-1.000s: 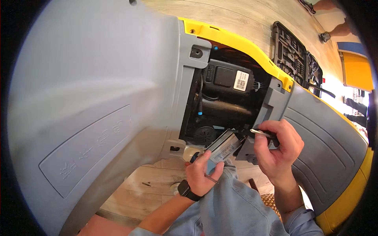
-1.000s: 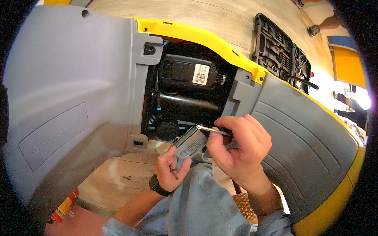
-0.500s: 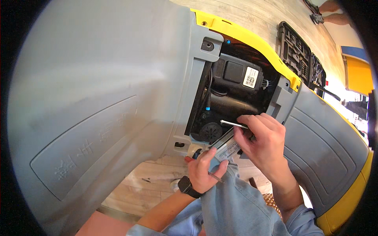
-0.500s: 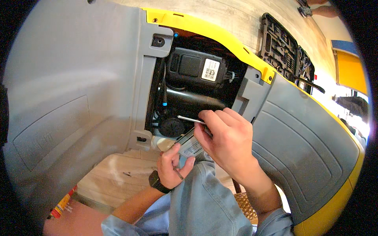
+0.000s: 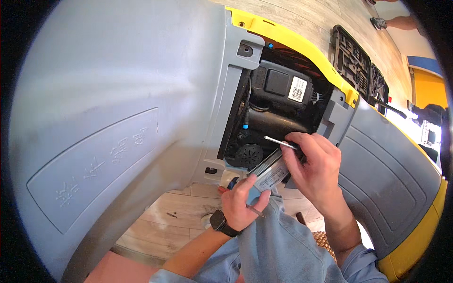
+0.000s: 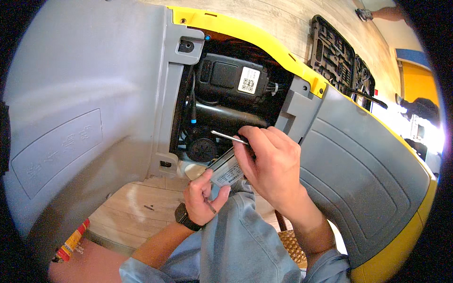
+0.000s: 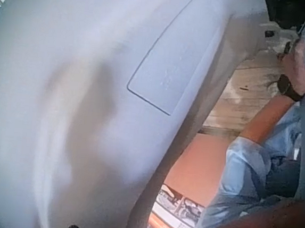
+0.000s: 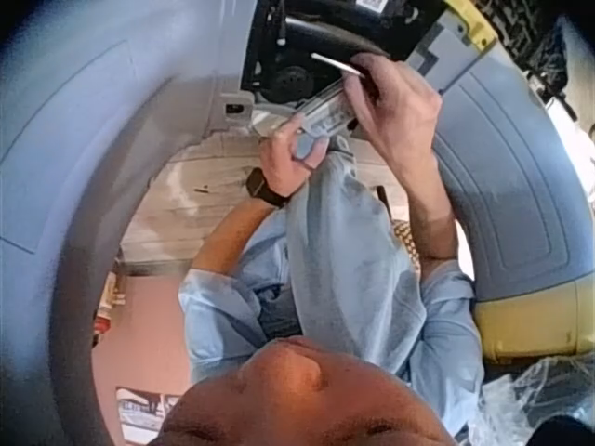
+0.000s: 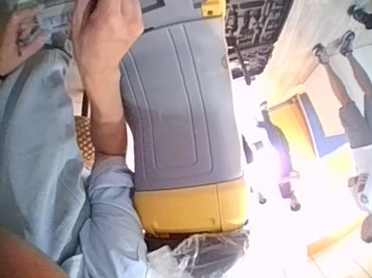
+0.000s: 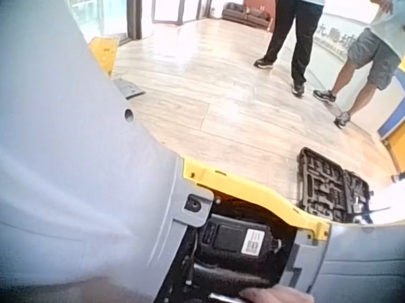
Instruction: Replacing or repairing an electronic module inside a motorcycle's front panel using a screwdriver.
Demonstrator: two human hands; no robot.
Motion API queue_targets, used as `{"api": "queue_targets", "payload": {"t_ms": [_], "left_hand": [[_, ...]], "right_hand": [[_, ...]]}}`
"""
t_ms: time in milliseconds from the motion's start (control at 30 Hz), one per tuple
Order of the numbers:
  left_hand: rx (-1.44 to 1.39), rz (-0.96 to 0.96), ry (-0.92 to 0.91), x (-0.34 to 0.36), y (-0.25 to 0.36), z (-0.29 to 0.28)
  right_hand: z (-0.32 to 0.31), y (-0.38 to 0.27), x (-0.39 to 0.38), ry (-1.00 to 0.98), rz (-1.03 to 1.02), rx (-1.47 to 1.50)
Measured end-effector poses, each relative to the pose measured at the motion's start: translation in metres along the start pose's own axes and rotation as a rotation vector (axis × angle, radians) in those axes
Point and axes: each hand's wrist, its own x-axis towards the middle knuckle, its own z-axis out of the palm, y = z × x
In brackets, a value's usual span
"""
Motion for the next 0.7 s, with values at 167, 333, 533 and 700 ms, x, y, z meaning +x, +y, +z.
{"api": "queue_targets", "payload": {"t_ms": [167,333,533,700], "left_hand": [[-0.015,0.039,-0.011,0.003,-0.002,-0.003],[-0.002,0.026,-0.002,-0.004,-0.004,-0.003],[0.012,0.047,0.019,-0.007,-0.005,-0.003],[0.000,0.013,0.010,-0.004,-0.003,0.001]], "right_hand": [[-0.004,0.006,0.005,-0.056,-0.142,-0.008],[-0.004,0.001,0.001,-0.146,-0.190,-0.063],[0.006,0.001,0.002,-0.154,-0.275,-0.035],[0.005,0.006,0.006,-0.157,-0.267,-0.024]]}}
